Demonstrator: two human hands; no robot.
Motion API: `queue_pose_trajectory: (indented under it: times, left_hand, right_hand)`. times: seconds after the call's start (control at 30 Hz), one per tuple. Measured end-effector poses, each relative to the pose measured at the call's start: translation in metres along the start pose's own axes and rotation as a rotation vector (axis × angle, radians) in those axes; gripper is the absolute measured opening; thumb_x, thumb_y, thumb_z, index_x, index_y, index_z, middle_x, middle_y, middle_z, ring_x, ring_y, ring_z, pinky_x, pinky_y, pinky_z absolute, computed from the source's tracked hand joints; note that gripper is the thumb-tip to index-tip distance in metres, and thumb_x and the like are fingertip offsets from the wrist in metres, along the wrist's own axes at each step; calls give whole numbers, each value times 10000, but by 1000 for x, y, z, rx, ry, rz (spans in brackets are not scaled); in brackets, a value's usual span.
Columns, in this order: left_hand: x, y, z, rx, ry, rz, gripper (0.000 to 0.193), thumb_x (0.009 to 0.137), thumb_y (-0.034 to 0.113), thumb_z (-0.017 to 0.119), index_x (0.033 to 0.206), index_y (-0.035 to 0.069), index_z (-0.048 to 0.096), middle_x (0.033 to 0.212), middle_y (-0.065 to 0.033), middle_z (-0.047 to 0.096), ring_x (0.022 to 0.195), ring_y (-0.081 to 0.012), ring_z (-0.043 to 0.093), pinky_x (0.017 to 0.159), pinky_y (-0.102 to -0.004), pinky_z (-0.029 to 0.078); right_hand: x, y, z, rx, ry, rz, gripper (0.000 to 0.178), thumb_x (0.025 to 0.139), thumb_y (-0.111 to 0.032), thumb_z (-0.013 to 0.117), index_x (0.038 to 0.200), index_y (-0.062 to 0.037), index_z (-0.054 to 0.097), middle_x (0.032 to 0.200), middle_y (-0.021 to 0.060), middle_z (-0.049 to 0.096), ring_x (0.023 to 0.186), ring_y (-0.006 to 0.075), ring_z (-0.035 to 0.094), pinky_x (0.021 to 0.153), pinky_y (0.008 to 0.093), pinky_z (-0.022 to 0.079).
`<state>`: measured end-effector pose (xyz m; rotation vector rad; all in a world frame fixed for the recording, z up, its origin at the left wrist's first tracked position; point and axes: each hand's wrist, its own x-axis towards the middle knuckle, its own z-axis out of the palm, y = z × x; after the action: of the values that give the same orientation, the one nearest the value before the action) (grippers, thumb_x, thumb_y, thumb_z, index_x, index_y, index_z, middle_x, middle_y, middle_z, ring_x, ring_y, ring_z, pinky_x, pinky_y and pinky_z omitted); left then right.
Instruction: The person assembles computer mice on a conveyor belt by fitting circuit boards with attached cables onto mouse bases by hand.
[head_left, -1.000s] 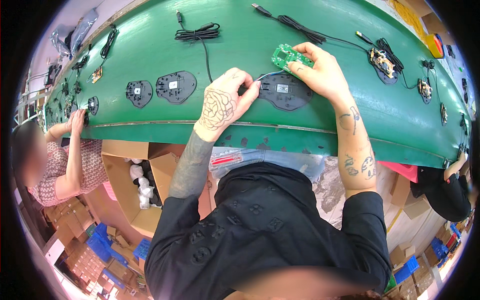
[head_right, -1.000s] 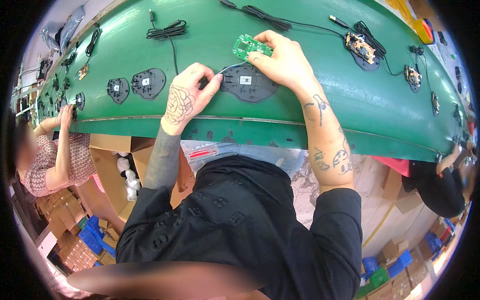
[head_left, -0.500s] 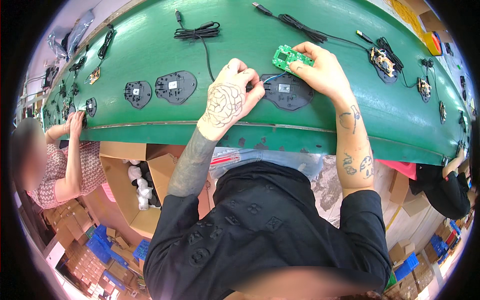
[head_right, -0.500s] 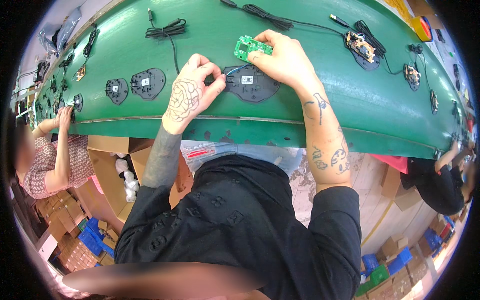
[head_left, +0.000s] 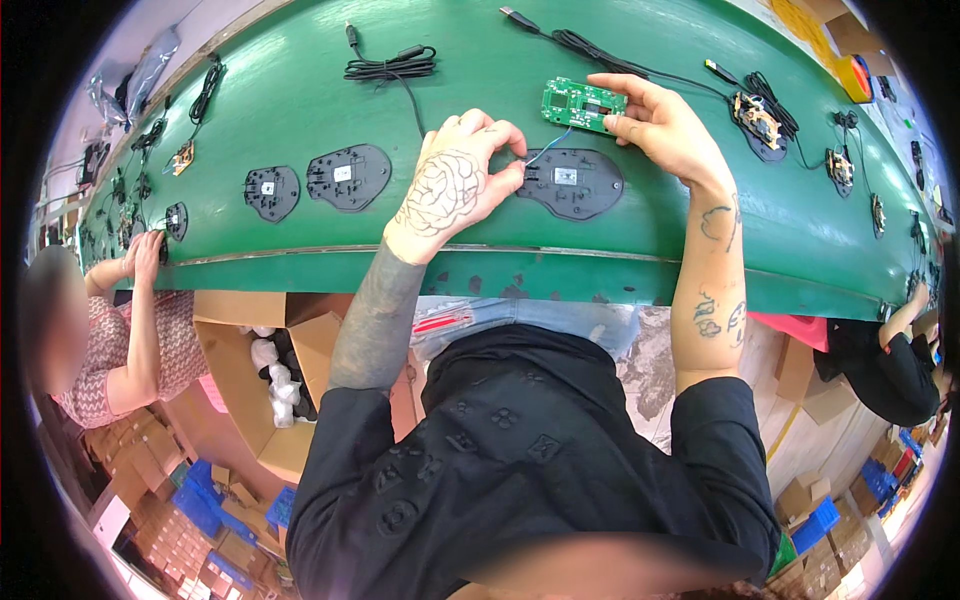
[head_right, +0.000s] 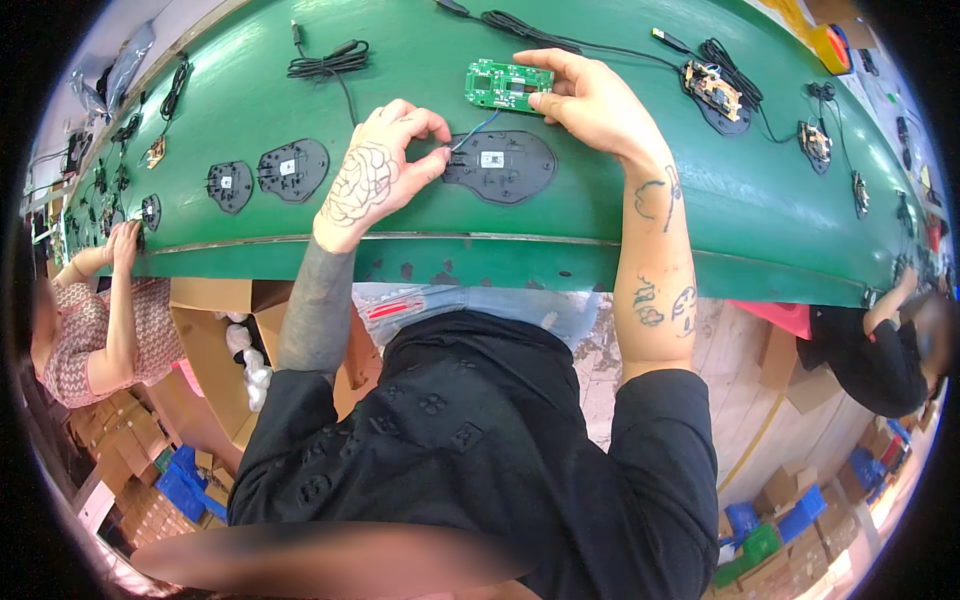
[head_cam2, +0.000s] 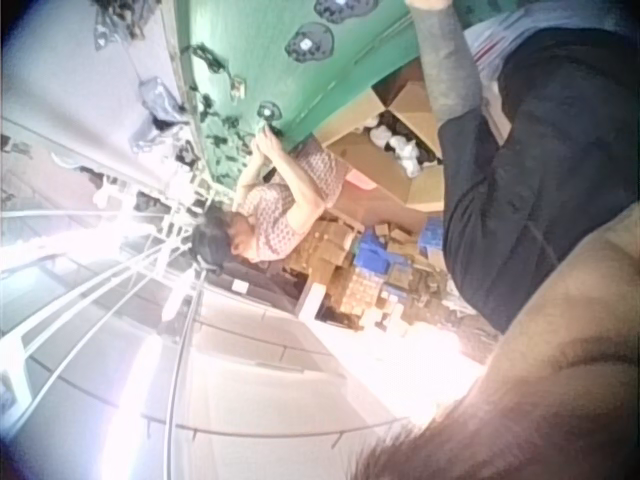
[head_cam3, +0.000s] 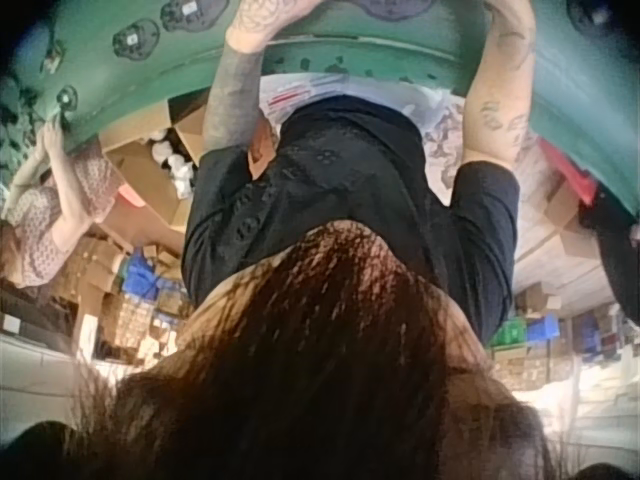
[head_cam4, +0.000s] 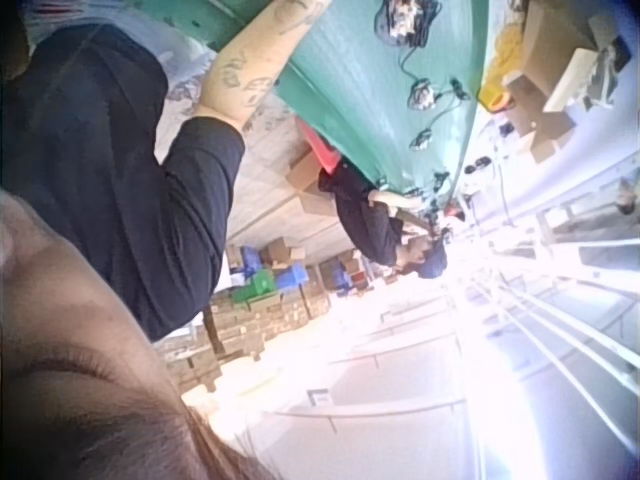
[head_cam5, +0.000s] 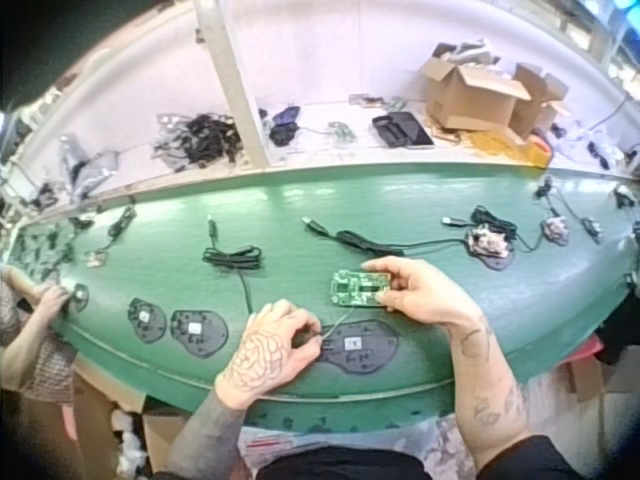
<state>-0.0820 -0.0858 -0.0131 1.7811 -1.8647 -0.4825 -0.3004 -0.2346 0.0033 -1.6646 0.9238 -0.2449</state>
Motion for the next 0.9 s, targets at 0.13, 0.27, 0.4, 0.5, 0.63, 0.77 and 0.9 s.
queue_pose_trajectory:
  times: [0.13,0.27,0.4,0.5,0.63,0.77,0.9]
  left_hand:
    - [4,3,-3,2,-66,84,233,824,150,679,1052,181,711,929,-59,566,976,-243,558,887,-407,437]
    - [9,-4,-1,-11,-75,138,263,821,129,668,1071,194,718,919,-59,558,957,-246,560,880,-404,445]
    - [17,-11,0,-58,-135,166,263,805,124,670,1050,196,731,912,-66,549,928,-253,566,842,-393,467]
    - [26,-7,-8,-75,-224,127,267,793,143,678,1046,205,737,889,-68,535,907,-253,565,813,-387,476]
    - [36,-9,-10,-43,-300,143,280,782,186,689,1055,223,741,864,-67,514,890,-246,562,791,-378,474]
    - [34,-14,-8,-7,-265,199,285,789,210,694,1070,228,738,860,-62,514,889,-243,559,788,-381,468]
    - [39,-10,-10,-8,-395,103,289,807,272,669,1089,262,730,935,-62,572,1015,-251,567,923,-411,402]
  right_hand:
    - [0,3,-5,18,-42,-8,497,896,-8,592,1389,-55,549,854,-39,578,761,56,509,754,230,485]
    - [0,3,-3,34,-27,-10,502,889,6,582,1386,-56,554,842,-38,582,755,58,518,754,233,489]
    - [1,2,-1,32,21,28,510,863,1,587,1371,-45,566,849,-1,612,765,84,562,741,246,495]
    - [1,3,-4,8,27,17,508,845,-5,590,1352,-36,578,859,34,640,768,108,597,727,261,499]
    - [-1,8,-10,52,27,-28,437,858,-15,610,1295,-30,608,917,33,656,783,112,605,734,265,503]
    - [-14,3,-10,155,-17,-61,355,896,-10,629,1251,-18,610,1102,35,646,949,94,599,838,263,515]
    - [-46,7,4,149,9,-282,289,902,-35,649,1190,-17,653,1052,18,663,985,113,584,836,292,518]
